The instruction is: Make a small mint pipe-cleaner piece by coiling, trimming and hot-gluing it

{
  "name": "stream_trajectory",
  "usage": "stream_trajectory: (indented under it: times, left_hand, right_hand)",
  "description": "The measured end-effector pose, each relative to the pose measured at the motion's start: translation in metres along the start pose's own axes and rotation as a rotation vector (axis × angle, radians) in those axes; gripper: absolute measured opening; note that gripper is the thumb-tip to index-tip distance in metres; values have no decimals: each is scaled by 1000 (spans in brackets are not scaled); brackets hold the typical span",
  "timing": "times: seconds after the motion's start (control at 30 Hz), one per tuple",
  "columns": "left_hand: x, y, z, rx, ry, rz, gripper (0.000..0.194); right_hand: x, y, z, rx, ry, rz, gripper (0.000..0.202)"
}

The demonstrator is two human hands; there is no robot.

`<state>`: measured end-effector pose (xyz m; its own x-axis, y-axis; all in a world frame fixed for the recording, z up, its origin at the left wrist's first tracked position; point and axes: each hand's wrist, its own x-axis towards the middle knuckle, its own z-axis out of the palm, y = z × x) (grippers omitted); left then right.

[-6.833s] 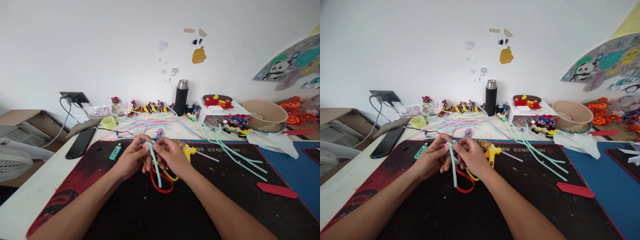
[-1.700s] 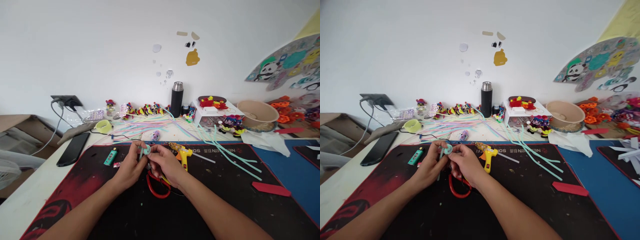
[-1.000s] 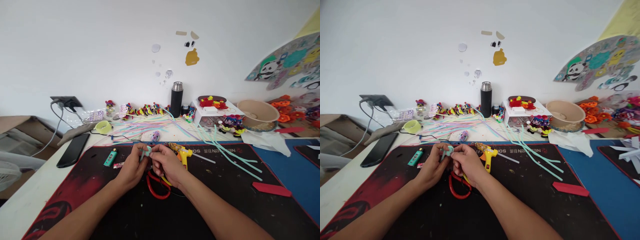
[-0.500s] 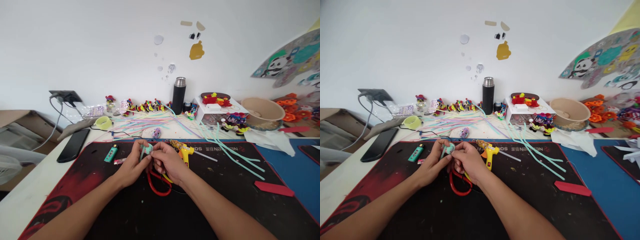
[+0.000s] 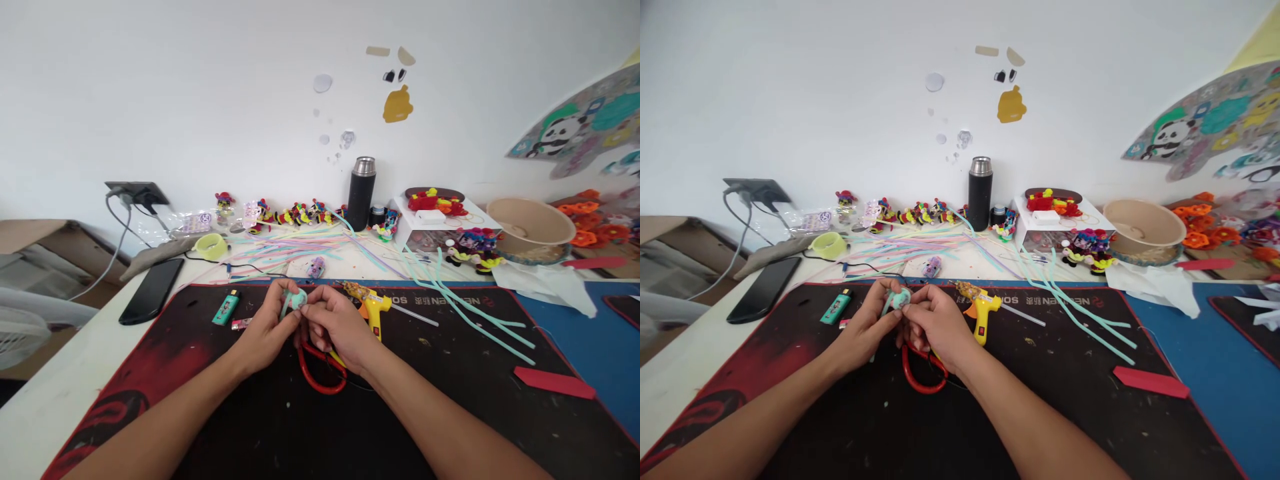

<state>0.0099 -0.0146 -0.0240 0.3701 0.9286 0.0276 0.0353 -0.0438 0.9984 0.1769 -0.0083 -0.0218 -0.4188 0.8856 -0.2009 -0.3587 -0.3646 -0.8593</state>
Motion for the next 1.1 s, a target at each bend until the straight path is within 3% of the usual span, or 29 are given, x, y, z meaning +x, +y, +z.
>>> stream_trajectory:
  times: [1.1]
  left_hand:
    - [1,-1,0,-138,-28,-16,22]
  right_hand:
    - [-3,1,3,24,-31,-29,36]
